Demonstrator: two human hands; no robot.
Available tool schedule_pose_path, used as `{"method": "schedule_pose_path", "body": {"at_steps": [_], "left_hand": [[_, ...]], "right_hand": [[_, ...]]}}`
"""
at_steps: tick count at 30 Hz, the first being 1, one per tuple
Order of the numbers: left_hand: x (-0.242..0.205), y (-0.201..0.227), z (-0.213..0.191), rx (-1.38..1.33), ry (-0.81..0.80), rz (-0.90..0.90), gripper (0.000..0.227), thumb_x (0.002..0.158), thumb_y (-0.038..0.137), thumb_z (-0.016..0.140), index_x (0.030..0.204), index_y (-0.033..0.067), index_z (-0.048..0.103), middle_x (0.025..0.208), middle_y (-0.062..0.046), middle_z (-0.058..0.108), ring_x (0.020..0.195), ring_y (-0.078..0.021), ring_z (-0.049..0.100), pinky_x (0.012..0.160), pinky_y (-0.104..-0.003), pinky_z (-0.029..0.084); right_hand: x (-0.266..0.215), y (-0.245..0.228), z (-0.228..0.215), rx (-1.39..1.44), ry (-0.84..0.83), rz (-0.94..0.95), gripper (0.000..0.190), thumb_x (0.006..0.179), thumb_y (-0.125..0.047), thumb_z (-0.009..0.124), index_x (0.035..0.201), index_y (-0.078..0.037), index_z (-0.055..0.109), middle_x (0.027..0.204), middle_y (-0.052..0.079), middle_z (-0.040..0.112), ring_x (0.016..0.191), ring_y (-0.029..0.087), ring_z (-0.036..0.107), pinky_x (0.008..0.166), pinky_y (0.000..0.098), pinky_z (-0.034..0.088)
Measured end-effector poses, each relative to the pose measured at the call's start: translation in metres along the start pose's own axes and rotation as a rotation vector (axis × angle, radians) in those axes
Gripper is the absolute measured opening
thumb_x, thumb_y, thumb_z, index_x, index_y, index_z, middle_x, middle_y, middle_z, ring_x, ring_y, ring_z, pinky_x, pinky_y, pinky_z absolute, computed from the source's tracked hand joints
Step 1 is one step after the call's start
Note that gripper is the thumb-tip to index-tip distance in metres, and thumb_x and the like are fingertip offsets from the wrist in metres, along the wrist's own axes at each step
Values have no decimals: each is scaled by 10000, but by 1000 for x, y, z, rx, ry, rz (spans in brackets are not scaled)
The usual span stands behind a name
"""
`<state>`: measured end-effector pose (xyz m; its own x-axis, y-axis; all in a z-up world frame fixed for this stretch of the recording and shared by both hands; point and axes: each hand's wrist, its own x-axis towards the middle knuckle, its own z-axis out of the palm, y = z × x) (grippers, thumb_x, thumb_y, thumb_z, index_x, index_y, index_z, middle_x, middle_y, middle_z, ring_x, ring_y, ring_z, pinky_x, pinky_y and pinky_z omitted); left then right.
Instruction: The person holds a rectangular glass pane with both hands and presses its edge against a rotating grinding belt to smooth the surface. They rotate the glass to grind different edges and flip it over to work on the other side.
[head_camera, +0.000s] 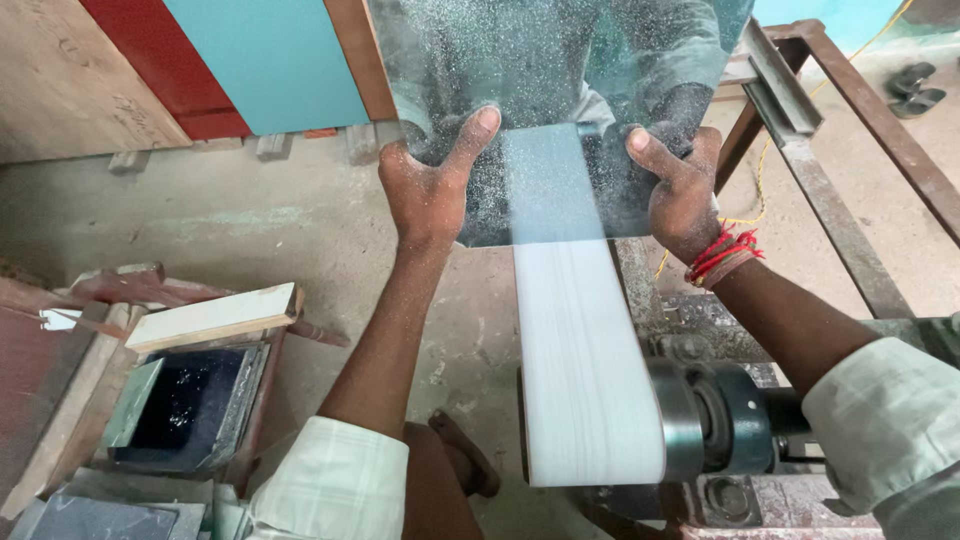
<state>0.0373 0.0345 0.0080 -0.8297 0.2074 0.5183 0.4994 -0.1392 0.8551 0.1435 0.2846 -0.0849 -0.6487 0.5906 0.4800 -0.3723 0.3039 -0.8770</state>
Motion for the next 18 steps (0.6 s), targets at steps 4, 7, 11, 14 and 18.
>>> {"method": "schedule_pose_path", "body": {"at_steps": [4, 7, 11, 14, 18], "left_hand": [[-10, 4, 7, -81, -23, 22, 365, 852, 321, 843, 1013, 0, 779, 950, -119, 802, 909, -193, 771, 865, -376, 610], [-12, 6, 16, -142, -29, 40, 350, 861, 307, 840, 1017, 0, 777, 954, -116, 800, 901, -191, 768, 845, -362, 605], [-15, 6, 27, -114, -28, -39, 338, 848, 317, 842, 964, 3, 792, 863, -109, 788, 797, -180, 740, 750, -348, 576], [-15, 5, 34, -66, -41, -94, 358, 837, 365, 825, 929, 21, 800, 772, -82, 772, 719, -158, 730, 677, -336, 569], [-13, 4, 38, -8, -30, -122, 396, 832, 412, 831, 911, 25, 804, 758, -58, 762, 736, -127, 719, 700, -314, 574]], "right_hand": [[0, -10, -1, 192, -13, 4, 488, 975, -303, 777, 1202, 8, 477, 1177, 99, 483, 1126, 185, 536, 1037, 353, 494], [-2, -21, -10, 197, -35, -58, 457, 945, -292, 754, 1206, -15, 501, 1173, 105, 505, 1118, 193, 549, 1015, 357, 494], [-2, -31, -28, 91, -99, -122, 435, 1011, -294, 734, 1241, 28, 553, 1197, 114, 558, 1129, 199, 575, 1043, 352, 491], [5, -30, -35, 307, -128, 18, 476, 955, -276, 789, 1215, 35, 540, 1151, 122, 602, 1070, 215, 616, 1002, 374, 532], [12, -25, -37, 176, -6, 70, 545, 959, -292, 795, 1236, 41, 465, 1169, 126, 622, 1095, 208, 646, 1015, 363, 545]]}}
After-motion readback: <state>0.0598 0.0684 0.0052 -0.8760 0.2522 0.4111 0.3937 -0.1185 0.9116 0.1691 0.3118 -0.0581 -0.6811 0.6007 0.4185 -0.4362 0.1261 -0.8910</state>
